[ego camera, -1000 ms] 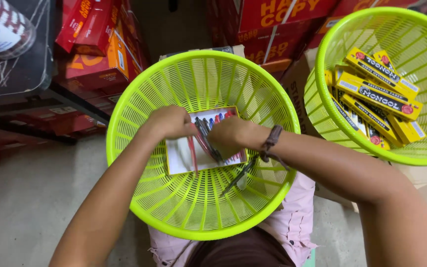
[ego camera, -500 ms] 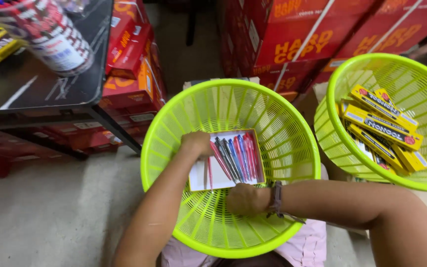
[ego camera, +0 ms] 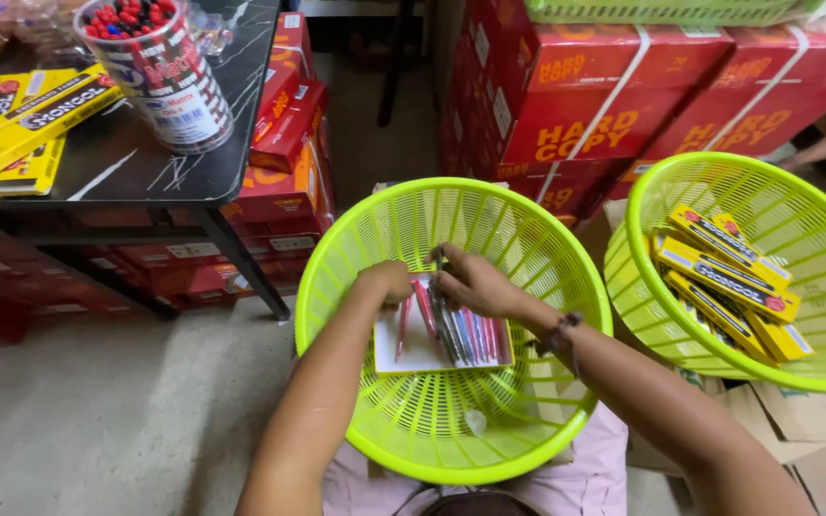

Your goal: The person organizes stationery items in a storage area. They arrange colored pens inside a box placed within a green basket, then transfer multiple yellow packages of eraser boards from a second basket onto a table, stacking them neatly.

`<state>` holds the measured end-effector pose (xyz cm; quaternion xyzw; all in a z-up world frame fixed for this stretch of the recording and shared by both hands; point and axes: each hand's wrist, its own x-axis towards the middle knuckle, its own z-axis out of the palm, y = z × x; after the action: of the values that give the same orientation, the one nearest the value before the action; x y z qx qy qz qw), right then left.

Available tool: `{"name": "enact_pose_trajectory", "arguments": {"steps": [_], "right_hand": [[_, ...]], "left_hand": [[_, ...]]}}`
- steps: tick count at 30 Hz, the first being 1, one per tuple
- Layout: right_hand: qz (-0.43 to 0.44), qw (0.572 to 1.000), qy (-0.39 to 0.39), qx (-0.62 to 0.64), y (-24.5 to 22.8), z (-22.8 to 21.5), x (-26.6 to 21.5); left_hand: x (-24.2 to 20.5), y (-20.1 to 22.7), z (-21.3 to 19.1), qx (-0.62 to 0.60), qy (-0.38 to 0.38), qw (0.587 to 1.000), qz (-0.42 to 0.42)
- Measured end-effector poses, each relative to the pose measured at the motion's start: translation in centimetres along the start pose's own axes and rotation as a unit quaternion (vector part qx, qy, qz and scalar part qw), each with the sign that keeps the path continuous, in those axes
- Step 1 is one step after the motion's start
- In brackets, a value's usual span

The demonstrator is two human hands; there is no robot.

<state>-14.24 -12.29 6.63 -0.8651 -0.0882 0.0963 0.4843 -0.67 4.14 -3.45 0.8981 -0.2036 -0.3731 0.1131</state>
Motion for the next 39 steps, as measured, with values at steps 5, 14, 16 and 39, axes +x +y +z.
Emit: {"name": "enact_pose_trajectory", "arguments": {"steps": [5,14,16,39], "right_hand": [[0.026,0.995,0.001,0.100,2.2,-0.8,1.4],[0.004,0.982,0.056,0.181,3.3,0.1,0.5],[-0.010,0.986,0.038,0.161,2.2,0.6,-1.3],[0.184,0.891,-0.247,-0.335,5.9,-2.0,3.0]], "left_hand": [[-5.0,2.0,-3.4,-0.006,0.028,1.000,-0.005],[-7.7,-1.5,-3.2,-0.019,0.153,0.988,0.030],[-8.9,-1.8,-2.4,-0.006,0.168,0.985,0.025],[-2.7,3.0,5.0,0.195,-0.167,0.962,0.094]]}}
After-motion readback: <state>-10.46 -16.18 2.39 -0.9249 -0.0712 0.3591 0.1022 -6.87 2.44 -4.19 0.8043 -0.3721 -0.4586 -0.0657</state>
